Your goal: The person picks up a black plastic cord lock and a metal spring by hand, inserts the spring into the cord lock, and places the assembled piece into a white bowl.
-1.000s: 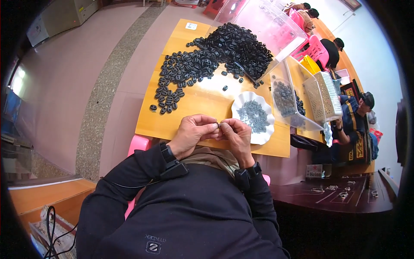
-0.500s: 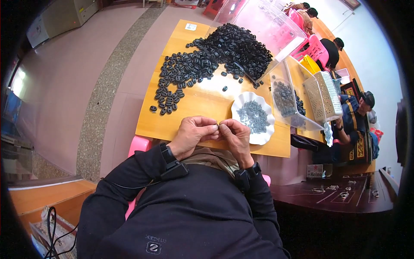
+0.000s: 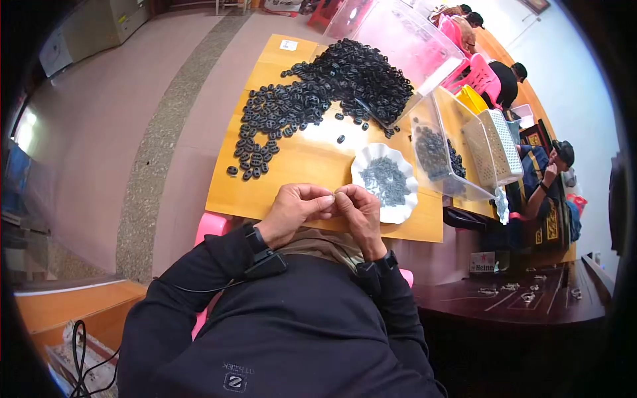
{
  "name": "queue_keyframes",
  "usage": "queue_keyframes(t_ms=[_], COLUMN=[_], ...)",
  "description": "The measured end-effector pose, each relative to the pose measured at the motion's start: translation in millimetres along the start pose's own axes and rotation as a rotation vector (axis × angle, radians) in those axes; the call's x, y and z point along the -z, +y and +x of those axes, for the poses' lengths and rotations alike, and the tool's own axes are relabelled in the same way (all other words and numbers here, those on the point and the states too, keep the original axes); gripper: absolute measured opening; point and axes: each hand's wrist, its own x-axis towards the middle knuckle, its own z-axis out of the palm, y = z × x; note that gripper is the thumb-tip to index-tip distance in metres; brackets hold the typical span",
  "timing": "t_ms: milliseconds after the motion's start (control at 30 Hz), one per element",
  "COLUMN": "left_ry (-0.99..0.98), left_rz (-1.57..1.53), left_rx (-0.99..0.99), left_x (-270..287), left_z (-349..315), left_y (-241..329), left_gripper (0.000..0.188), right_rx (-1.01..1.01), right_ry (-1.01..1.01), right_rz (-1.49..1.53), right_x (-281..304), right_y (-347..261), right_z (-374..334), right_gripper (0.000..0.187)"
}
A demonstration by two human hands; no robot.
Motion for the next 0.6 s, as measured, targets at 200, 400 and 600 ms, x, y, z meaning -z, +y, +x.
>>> queue_keyframes(t_ms=[200,400,600], left_ry=[-0.012,-0.017,-0.046], left_rz=[0.065,0.099,0.135], left_rx=[0.009,-0.019,-0.046], left_x=[-2.9,0.3,5.0], left_z=[-2.1,-0.3,3.1], left_y=[3.3,1.3,-3.5], left_gripper=[0.017,0.016,0.015], right_rx=[0.001,0.028,0.072], right_ry=[-0.027,-0.077,-0.098], right_rz=[-0.051,-0.11,-0.178], right_x=[1.4,4.2,4.3], right_y=[-2.1,-2.4,-3.4], right_z=[-0.4,-0.4,-0.4], right_gripper=[0.011,0.008,0.006])
